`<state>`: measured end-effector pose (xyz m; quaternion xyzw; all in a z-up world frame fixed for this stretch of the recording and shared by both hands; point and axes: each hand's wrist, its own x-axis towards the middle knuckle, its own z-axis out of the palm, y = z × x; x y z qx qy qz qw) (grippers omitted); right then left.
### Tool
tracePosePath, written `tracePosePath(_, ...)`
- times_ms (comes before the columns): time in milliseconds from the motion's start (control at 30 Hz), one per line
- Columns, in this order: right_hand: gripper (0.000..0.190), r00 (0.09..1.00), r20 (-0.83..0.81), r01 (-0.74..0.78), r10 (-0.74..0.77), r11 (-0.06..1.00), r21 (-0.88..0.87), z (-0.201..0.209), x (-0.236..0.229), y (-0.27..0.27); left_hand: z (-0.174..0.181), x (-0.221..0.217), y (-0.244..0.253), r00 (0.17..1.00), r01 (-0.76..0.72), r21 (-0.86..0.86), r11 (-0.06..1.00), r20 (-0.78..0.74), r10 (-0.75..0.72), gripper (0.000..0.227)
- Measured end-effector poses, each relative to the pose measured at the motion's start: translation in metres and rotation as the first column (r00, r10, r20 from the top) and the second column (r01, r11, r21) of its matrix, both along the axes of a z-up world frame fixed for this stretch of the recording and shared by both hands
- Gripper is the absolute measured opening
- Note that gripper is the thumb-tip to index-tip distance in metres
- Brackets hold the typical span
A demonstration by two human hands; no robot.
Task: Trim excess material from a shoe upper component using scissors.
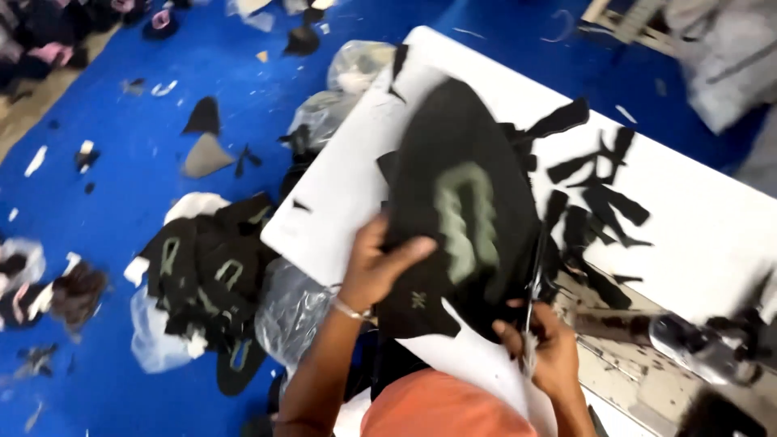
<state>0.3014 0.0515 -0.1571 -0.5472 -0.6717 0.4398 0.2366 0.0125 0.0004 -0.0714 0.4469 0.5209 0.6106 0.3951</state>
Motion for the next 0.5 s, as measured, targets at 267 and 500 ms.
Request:
tracePosePath(267,0.060,0.894,-0.416,-0.289,0.165,0.922,-0.256,-0.016,0.005,-0.028,-0.005,-0.003,-0.001,0.939,-0.109,-0.012,0.994,0.326,0.107,0.039)
tracePosePath(500,0.087,0.660,-0.670,-0.595,0.340,0.780,-0.191,-0.089,0.029,-0.010,-0.018,0.023,-0.009,0.995,-0.019,-0.038,0.999,0.102,0.023,0.027)
